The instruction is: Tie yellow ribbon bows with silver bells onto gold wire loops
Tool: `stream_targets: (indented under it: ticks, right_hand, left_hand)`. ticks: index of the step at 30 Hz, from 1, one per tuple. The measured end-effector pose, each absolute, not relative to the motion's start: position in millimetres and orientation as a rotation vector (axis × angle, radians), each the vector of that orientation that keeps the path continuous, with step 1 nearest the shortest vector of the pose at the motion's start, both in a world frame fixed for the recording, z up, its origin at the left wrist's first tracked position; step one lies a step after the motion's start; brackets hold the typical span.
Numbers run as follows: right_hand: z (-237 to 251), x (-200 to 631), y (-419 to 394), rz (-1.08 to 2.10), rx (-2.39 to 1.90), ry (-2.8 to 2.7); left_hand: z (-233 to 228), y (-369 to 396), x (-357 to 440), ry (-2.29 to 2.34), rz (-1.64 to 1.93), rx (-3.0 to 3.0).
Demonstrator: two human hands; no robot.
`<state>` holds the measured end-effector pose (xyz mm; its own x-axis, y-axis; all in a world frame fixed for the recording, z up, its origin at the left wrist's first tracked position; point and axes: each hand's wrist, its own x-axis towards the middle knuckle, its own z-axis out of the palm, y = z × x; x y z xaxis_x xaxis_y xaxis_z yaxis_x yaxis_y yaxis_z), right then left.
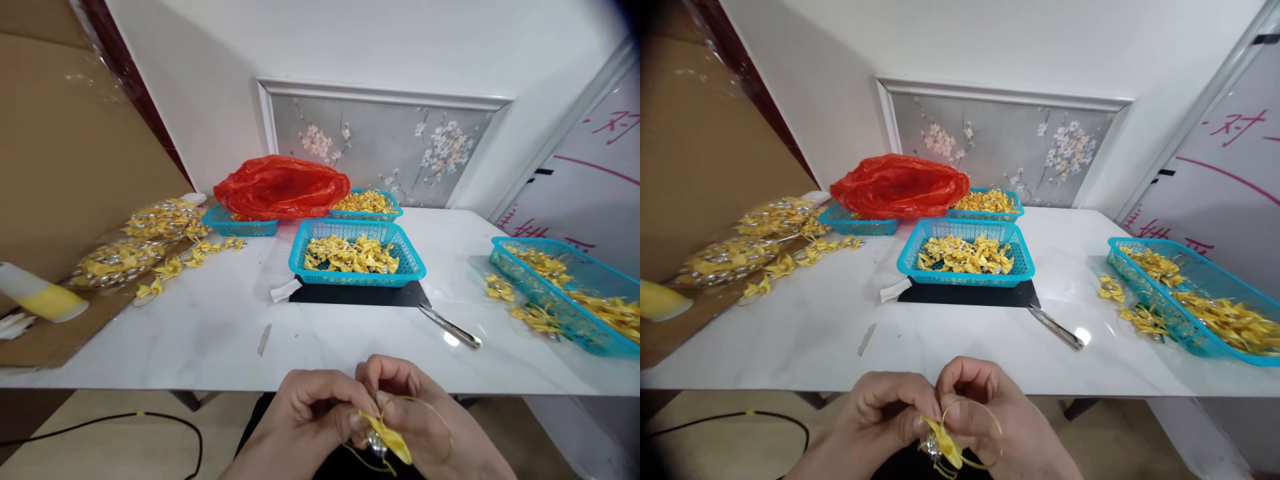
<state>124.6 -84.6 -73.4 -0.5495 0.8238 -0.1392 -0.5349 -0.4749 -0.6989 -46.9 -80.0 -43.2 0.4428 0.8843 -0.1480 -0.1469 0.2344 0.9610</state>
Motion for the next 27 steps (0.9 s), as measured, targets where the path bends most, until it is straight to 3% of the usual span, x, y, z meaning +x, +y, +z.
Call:
stream_targets:
  ticks: [12, 18, 27]
  right_hand:
    - [-64, 127, -82, 1.970, -0.696, -0.862]
    - [-55, 129, -74, 1.612, -0.826, -0.545]
    - [-51, 141, -73, 1.393, -0.784, -0.258]
  left_hand:
    - [-45, -79, -45, 0.798, 0.840, 1.103]
    - [-42, -78, -45, 0.756, 0.849, 1.027]
    - [-47, -81, -46, 0.738, 0.800, 0.933]
